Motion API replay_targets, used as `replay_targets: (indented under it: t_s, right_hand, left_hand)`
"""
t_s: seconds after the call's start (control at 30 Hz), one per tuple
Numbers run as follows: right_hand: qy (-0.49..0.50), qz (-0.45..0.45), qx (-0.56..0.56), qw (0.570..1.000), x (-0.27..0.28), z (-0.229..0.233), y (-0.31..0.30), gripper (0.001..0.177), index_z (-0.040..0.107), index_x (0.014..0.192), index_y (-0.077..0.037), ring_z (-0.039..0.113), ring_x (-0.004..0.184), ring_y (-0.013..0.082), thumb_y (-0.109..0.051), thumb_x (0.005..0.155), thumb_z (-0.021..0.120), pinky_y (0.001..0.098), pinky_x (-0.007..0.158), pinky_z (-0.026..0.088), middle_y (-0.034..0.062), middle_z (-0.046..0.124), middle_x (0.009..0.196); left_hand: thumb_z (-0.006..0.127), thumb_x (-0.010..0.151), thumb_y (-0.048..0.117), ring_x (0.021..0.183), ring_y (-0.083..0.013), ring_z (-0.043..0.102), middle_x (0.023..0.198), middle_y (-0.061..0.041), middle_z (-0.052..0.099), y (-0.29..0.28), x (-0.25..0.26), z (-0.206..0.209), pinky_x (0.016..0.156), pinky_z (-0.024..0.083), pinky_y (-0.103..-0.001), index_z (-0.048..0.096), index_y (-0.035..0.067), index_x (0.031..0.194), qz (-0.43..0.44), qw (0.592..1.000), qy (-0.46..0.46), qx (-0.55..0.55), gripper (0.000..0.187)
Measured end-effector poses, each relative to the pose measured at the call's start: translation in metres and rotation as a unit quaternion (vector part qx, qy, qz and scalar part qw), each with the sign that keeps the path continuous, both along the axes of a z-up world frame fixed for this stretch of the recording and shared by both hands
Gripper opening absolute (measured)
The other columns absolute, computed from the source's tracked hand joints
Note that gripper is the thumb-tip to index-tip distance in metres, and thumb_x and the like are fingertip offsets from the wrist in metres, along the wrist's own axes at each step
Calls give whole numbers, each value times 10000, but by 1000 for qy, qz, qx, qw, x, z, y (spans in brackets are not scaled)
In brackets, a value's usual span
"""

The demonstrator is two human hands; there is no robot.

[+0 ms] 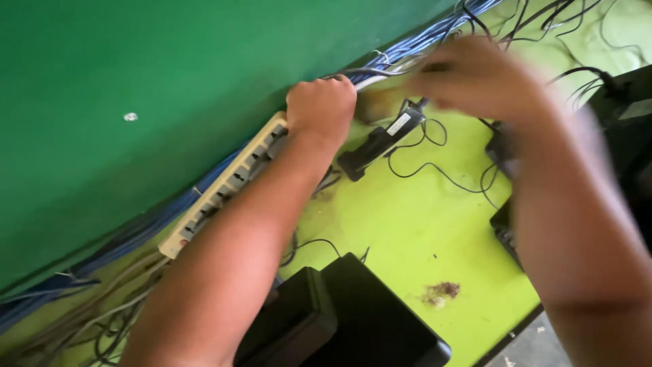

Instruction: The person uses a paintbrush to clean dust off a monitor, keyboard, mouse, and a bundle of cables. They move the equipment aside to brush the desk surface and finish by cleaning along a power strip.

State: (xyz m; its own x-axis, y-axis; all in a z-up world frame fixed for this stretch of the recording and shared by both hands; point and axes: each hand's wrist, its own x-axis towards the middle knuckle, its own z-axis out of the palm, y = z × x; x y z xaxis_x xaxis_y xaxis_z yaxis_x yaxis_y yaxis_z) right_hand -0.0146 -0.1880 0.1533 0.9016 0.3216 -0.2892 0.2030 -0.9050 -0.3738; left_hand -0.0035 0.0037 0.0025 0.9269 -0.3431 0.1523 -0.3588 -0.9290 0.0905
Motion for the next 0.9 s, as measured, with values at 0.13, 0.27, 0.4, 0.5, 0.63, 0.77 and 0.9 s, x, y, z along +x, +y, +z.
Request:
replay_targets:
  t_s: [0.13, 0.27, 0.4, 0.5, 0.63, 0.77, 0.9]
  right_hand:
    - [-41, -314, 71, 946, -88, 40, -75, 252, 768, 1067, -32, 671, 681, 107, -255, 1001, 669, 245, 582, 531, 11, 745, 873]
    - [-106, -296, 192, 930, -130, -27, -127, 227, 722, 1192, -30, 709, 783, 60, -189, 1045, 652, 204, 634, 557, 12, 724, 942]
    - [-150, -313, 129, 929, -113, -125, -132, 297, 737, 1231, -26, 647, 678, 174, -165, 970, 768, 318, 620, 507, 146, 727, 869]
    - [-275, -228, 116, 927, -90, -189, -129, 272, 719, 1224, -9, 699, 815, 280, -143, 989, 752, 378, 738, 558, 189, 731, 1005]
    - [-222, -189, 39, 956, -83, -158, -101, 285, 751, 1211, -85, 697, 820, 413, -168, 938, 737, 470, 718, 551, 221, 718, 930]
    - [14, -157, -34, 987, -115, -83, -104, 320, 750, 1211, -175, 668, 673, 384, -223, 895, 730, 470, 648, 533, 202, 708, 810]
    - [-5, -196, 34, 980, -115, -101, -117, 312, 746, 1213, -150, 650, 595, 348, -190, 908, 695, 439, 602, 528, 193, 712, 804]
  left_hand:
    - [626, 839, 109, 660, -280, 771, 778, -121, 772, 1, -1, 12, 524, 596, -417, 743, 97, 947, -5, 1000, 21, 6, 160]
    - [613, 872, 86, 653, -286, 771, 775, -119, 772, 2, -5, 20, 514, 596, -420, 746, 92, 957, -18, 1000, 21, 14, 158]
    - [625, 868, 99, 663, -287, 770, 788, -141, 767, 3, -3, 25, 539, 601, -422, 742, 73, 950, -23, 998, 42, 35, 145]
    - [640, 871, 98, 688, -299, 772, 805, -154, 770, 4, -3, 26, 561, 605, -431, 736, 72, 970, -17, 997, 58, 48, 140]
    - [654, 827, 89, 733, -305, 772, 839, -163, 772, 5, -6, 35, 596, 607, -434, 723, 50, 1009, -25, 995, 66, 66, 199]
    - [657, 802, 76, 752, -302, 775, 850, -163, 771, 5, -3, 31, 613, 613, -427, 726, 59, 1013, -18, 994, 73, 74, 223]
    - [644, 878, 108, 739, -318, 772, 848, -152, 772, 8, -4, 23, 600, 609, -447, 730, 89, 978, -11, 997, 54, 61, 134]
